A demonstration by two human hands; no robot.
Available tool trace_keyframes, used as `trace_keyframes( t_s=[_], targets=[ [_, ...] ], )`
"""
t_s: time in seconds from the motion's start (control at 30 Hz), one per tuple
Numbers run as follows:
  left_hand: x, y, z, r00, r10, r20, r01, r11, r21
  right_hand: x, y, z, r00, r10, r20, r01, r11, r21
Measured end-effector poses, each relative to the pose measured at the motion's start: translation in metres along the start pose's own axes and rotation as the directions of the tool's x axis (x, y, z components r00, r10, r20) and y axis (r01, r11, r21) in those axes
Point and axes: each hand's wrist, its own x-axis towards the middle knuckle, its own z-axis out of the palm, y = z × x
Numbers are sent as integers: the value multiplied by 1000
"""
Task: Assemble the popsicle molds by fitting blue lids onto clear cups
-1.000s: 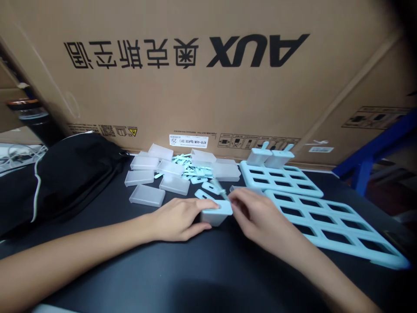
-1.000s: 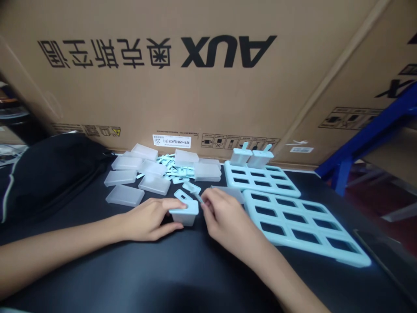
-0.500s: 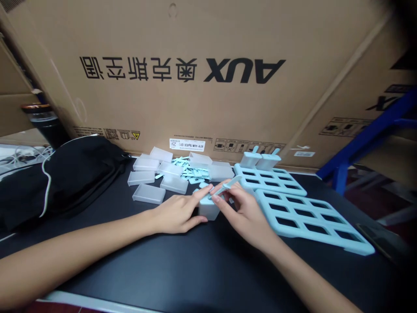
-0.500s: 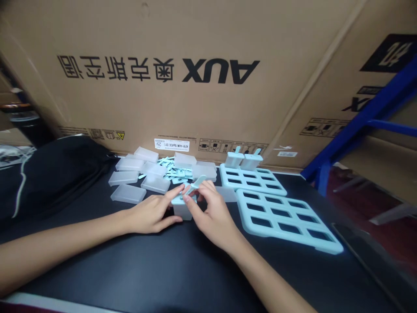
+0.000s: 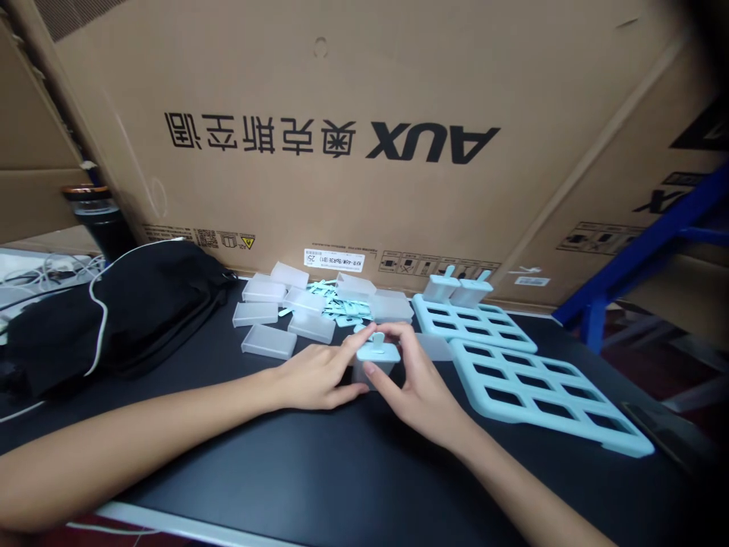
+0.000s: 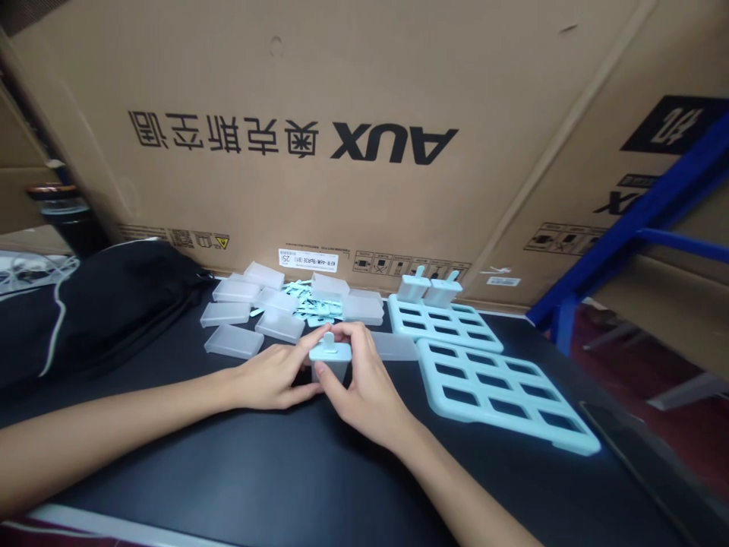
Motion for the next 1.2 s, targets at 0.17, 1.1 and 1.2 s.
trace_keyframes(
  t_s=[0.17, 1.1, 1.2],
  targets=[
    [-3, -4, 8, 996, 62, -67, -54, 993, 106, -3, 2, 2, 969, -233, -88, 223, 969, -111],
    [8, 12, 1, 970, 171, -172, -157, 983, 91, 8, 38, -132, 954, -191, -229, 27, 820, -572],
    [32, 21, 12, 981, 137, -139, -110, 976, 186, 19, 84, -172, 929, -50, -366, -220, 721, -657]
  ],
)
